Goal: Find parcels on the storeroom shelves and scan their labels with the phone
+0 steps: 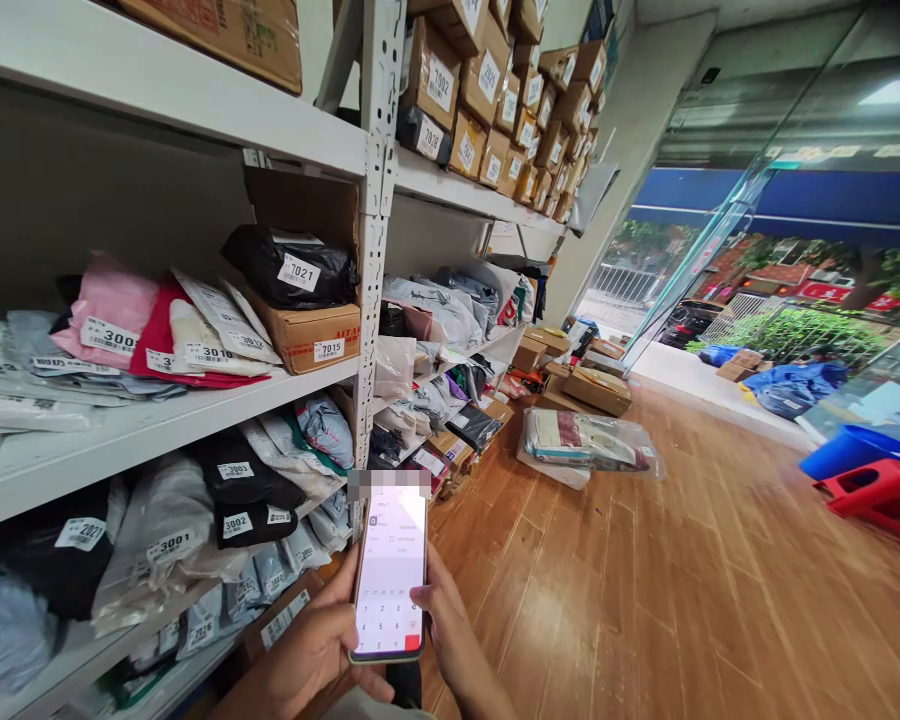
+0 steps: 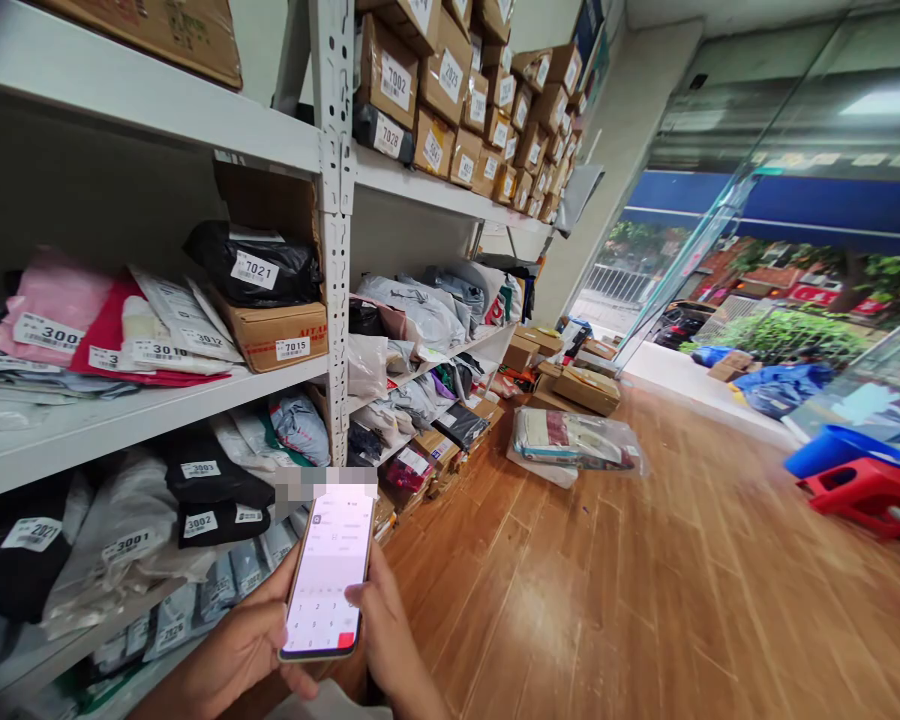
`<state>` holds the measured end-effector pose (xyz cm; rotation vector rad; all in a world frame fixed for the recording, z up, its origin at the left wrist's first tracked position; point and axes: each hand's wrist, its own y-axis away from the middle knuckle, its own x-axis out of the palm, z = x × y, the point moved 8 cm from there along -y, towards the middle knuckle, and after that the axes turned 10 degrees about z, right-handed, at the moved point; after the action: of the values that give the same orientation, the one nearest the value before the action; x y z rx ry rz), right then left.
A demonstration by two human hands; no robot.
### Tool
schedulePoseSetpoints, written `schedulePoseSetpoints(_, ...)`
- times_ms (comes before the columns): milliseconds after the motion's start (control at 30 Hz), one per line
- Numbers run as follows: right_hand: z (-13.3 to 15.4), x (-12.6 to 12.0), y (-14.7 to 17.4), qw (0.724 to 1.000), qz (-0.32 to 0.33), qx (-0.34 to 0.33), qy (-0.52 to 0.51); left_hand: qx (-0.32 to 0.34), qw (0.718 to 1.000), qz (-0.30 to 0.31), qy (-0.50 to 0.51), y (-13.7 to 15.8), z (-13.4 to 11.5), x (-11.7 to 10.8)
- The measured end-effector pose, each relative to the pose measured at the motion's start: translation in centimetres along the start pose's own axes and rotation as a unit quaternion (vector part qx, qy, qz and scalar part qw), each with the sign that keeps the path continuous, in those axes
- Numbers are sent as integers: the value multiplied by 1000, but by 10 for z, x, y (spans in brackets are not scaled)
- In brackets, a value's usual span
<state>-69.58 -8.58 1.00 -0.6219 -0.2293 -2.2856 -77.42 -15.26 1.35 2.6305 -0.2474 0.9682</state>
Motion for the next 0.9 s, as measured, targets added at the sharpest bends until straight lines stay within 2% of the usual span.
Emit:
schedulePoseSetpoints(333, -5, 0, -4, 999, -29, 15, 6, 2, 999, -28, -16, 1, 0, -5)
schedulePoseSetpoints(533, -10, -1, -11, 999, -32, 4, -9, 32, 998, 35, 48, -1, -2, -8)
schedulePoseSetpoints(667, -12, 0, -9, 1000, 23, -5, 3, 28, 996, 43, 70, -6, 6, -15)
schedulePoseSetpoints(767, -21, 0, -9, 998, 55, 2, -26, 10, 996, 34, 77, -14, 14, -17)
schedulePoseSetpoints(833, -32, -8, -11, 998, 32, 18, -49, 25, 999, 9, 42, -21, 13, -23)
schedulePoseSetpoints(900, -40, -21, -12, 999, -3, 15, -45, 48, 996, -35, -69, -28, 3, -35)
